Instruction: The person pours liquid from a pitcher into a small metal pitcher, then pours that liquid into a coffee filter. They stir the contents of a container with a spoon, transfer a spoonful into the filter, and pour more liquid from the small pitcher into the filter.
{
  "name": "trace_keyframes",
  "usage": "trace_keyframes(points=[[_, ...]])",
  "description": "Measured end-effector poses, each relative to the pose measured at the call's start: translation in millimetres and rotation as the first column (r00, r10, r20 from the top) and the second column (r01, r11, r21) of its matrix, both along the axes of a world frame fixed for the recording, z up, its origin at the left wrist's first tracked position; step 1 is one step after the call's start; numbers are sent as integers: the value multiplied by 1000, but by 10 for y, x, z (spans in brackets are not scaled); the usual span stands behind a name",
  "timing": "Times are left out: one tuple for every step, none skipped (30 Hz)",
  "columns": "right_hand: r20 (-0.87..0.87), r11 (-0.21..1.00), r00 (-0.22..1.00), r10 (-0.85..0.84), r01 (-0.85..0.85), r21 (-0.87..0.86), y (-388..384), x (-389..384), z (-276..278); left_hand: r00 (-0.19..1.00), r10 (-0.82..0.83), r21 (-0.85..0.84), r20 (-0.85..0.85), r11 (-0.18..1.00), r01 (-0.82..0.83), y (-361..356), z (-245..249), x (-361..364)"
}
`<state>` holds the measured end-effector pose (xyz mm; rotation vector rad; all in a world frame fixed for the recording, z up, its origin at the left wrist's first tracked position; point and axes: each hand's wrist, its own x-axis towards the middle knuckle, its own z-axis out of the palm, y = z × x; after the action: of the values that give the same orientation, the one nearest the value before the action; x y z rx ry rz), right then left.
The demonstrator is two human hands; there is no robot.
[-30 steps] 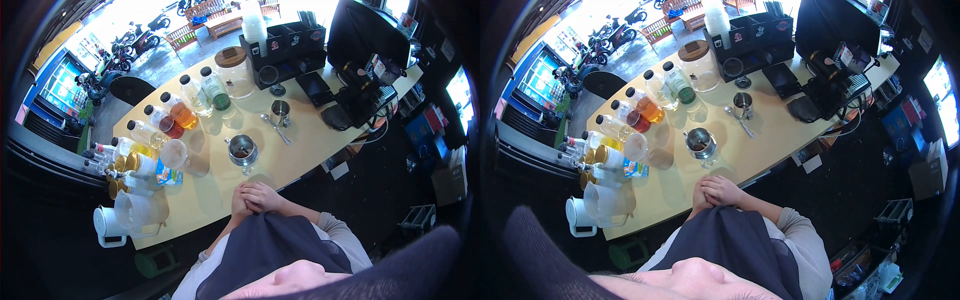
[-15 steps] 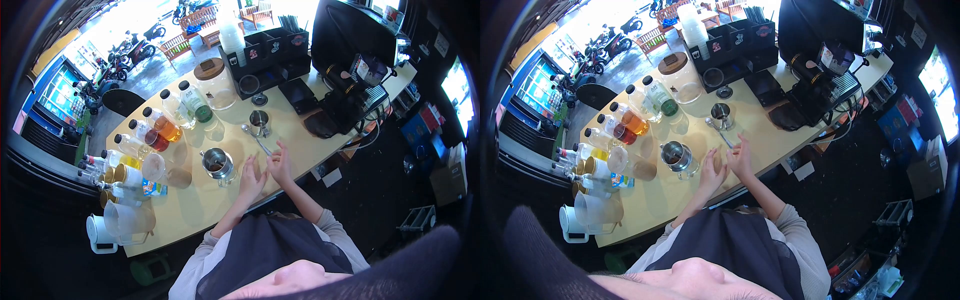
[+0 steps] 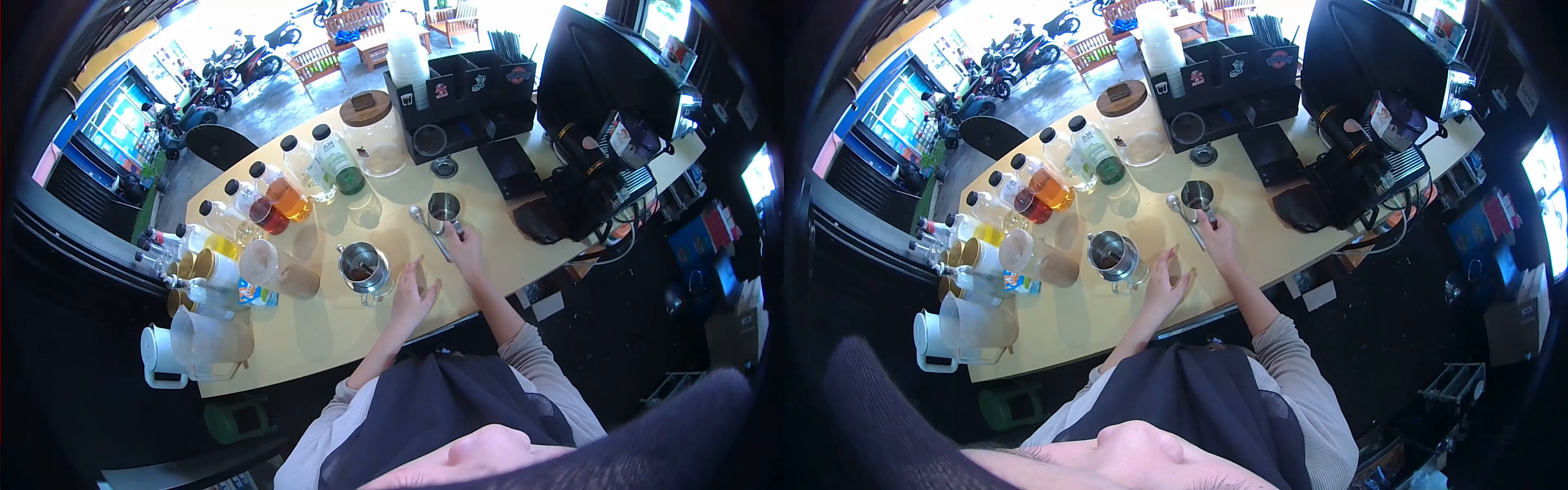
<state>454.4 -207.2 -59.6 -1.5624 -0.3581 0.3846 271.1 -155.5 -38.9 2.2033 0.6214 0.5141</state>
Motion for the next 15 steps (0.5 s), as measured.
trace_keyframes(points=[[-2,999,1000,-26,26,32,-80,-55,96,999,-25,15,-28,1000,25,17,4,-5],[-4,996,999,-53,53,65,-142,-105,170,997,-50,30,-55,998,51,28,12,-7],[-3,996,999,-54,54,66,-186,-127,148,997,-51,31,-54,998,53,35,7,-10],[-15,994,998,-63,64,88,-249,-139,129,997,-53,34,-56,998,55,42,2,-8],[-29,991,997,-72,75,109,-321,-150,109,997,-55,36,-59,998,57,39,-6,-7],[-28,991,997,-74,77,109,-401,-149,73,997,-57,36,-58,998,59,28,3,0],[-81,992,996,-42,51,115,-490,-146,38,996,-53,37,-66,998,55,20,11,5],[-133,992,991,-10,26,123,-580,-145,2,996,-48,39,-73,998,51,7,17,5],[-133,992,991,-11,27,123,-671,-157,0,996,-49,38,-74,998,52,-10,20,1],[-123,991,992,25,-9,134,-767,-172,16,996,-51,30,-77,998,53,-30,28,-1],[-113,989,992,61,-45,144,-855,-190,31,995,-52,22,-82,998,54,-48,35,-6],[-115,989,991,61,-44,144,-941,-204,39,995,-52,21,-84,998,54,-78,92,-13],[-105,985,987,121,-107,132,-1028,-218,48,992,-65,11,-112,998,67,-114,147,-21],[-97,978,979,181,-169,118,-1097,-253,48,987,-79,0,-141,997,80,-150,201,-43],[-101,979,979,180,-168,115,-1154,-317,98,986,-80,-5,-144,997,80,-184,243,-76]])
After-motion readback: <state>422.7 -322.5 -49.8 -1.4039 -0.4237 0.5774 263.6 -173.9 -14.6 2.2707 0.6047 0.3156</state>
